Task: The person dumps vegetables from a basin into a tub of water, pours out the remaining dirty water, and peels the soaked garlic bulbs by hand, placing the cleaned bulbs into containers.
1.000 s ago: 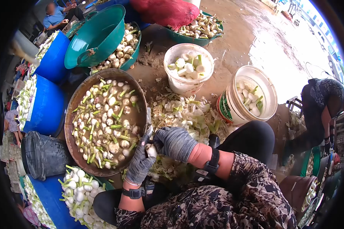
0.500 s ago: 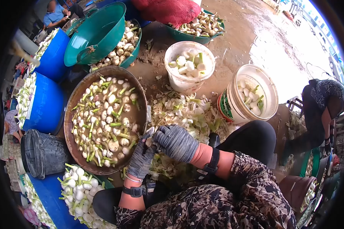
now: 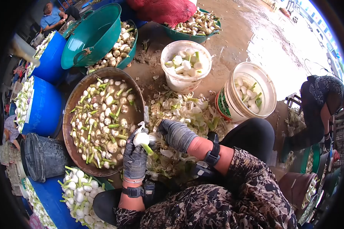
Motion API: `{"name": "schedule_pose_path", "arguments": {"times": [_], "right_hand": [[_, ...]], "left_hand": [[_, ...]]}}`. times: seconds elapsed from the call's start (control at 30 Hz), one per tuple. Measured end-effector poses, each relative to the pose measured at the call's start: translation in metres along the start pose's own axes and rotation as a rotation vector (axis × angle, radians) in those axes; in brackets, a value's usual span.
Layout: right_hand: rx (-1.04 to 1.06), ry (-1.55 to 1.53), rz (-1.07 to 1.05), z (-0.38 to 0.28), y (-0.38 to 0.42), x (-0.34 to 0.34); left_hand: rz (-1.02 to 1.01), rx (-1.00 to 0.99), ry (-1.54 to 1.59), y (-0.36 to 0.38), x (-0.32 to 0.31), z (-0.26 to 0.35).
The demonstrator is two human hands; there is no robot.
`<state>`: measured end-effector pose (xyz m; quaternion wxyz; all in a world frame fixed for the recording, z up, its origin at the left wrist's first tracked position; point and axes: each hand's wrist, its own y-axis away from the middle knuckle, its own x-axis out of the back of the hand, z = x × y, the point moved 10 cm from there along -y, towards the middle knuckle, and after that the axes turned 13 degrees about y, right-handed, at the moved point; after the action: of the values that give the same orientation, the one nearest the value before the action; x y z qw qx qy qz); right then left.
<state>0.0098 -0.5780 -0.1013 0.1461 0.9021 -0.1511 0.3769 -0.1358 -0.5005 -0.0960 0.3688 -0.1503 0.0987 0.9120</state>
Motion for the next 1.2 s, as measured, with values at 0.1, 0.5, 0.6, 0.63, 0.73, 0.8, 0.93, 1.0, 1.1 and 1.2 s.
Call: {"name": "schedule_pose_path", "arguments": {"times": [0.1, 0.5, 0.6, 0.63, 0.73, 0.8, 0.93, 1.0, 1.1, 1.2], "right_hand": [[0.048, 0.278, -0.131, 0.015, -0.001, -0.024], [0.119, -0.070, -0.205, -0.038, 0.010, 0.006], [0.037, -0.076, -0.348, -0.046, 0.022, -0.020], [0.038, -0.079, -0.356, -0.041, 0.021, -0.028], [0.369, 0.288, -0.150, -0.062, 0.026, -0.023], [0.381, 0.287, -0.157, -0.061, 0.028, -0.026], [0.387, 0.016, -0.041, -0.056, 0.028, -0.019], [0.374, 0.020, 0.000, -0.046, 0.023, -0.019], [0.342, -0.017, 0.024, -0.038, 0.016, -0.012], [0.337, 0.032, 0.043, -0.036, 0.011, -0.012]], "left_hand": [[-0.116, 0.110, 0.441, -0.002, -0.013, -0.003], [-0.050, -0.004, -0.303, 0.000, 0.001, 0.005], [0.057, 0.031, -0.113, 0.002, 0.013, -0.009], [0.119, 0.082, -0.023, 0.004, 0.019, -0.015], [0.164, 0.129, 0.371, -0.004, 0.027, -0.039], [0.299, 0.254, 0.941, -0.004, 0.030, -0.060], [0.440, 0.158, 0.974, -0.016, 0.081, -0.051], [0.415, 0.251, 0.797, -0.012, 0.082, -0.045], [0.274, 0.483, 0.756, 0.004, 0.047, -0.057], [-0.196, 0.512, 0.810, 0.013, -0.003, -0.046]]}}
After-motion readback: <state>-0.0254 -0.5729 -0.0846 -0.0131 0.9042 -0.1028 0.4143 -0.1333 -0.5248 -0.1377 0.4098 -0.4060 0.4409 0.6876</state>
